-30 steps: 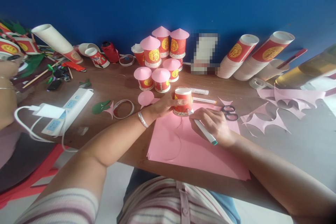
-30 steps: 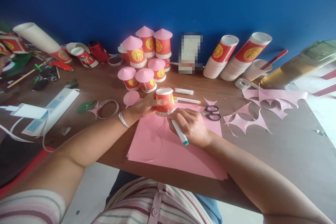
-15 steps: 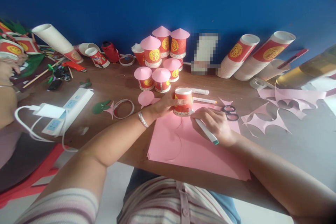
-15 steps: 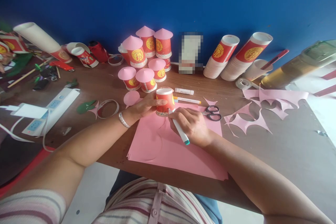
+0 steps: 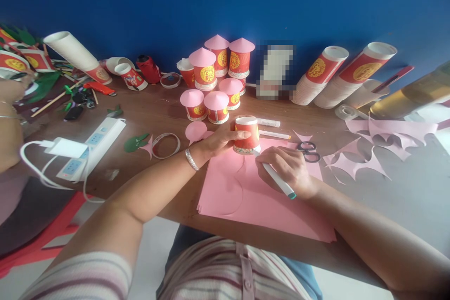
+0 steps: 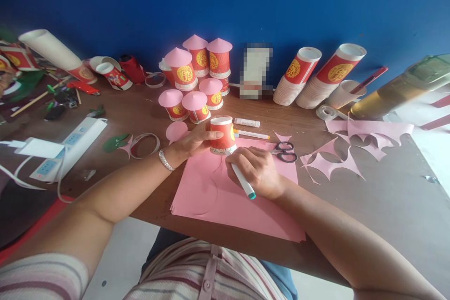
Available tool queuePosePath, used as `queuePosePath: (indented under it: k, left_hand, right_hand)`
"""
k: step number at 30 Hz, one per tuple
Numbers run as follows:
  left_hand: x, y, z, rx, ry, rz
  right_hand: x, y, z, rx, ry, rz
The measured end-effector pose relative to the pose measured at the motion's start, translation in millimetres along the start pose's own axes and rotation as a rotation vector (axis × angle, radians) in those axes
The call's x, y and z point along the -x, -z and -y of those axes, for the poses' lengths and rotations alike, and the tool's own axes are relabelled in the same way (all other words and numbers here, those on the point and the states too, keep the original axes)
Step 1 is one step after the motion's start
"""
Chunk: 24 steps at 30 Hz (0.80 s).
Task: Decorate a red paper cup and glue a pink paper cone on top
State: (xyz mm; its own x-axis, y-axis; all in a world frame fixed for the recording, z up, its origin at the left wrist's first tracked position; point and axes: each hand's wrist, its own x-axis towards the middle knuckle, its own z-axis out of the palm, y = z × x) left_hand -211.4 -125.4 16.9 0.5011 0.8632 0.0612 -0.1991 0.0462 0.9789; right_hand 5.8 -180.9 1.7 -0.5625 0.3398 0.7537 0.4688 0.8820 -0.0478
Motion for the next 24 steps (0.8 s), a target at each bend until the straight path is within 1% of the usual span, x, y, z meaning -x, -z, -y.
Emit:
queuePosePath:
  k: [2,3,9,14,20,24]
  left_hand:
    - [-0.5,-0.1,-1.1,-0.006,-0.009,0.061]
    - [-0.3,0.3,-1.4,-0.020,-0.014,0.067]
    - [1.7,5.0,1.6,-0.126,-0.036,0.040]
    - [-0.6,3.6,3.5,-0.052,-0.034,0.085]
    - [-1.1,0.6,-0.3,-0.051,-0.068,0.052]
    - [-0.7,4.0,4.2,-0.049,-0.073,0.046]
  right_hand:
    - [0.4,-0.2,0.1,-0.003,-0.006,0.011]
    - [0.6,-0.3,0.2,-0.002,-0.009,0.013]
    - [1.4,-0.6,0.1,0.019,-0.010,0.032]
    - [1.6,-0.4,-0.1,0.030,-0.018,0.032]
    - [2.1,-1.0,0.0,0.013,-0.036,0.053]
    - [2.4,-1.8,0.1,0.009,-0.037,0.038]
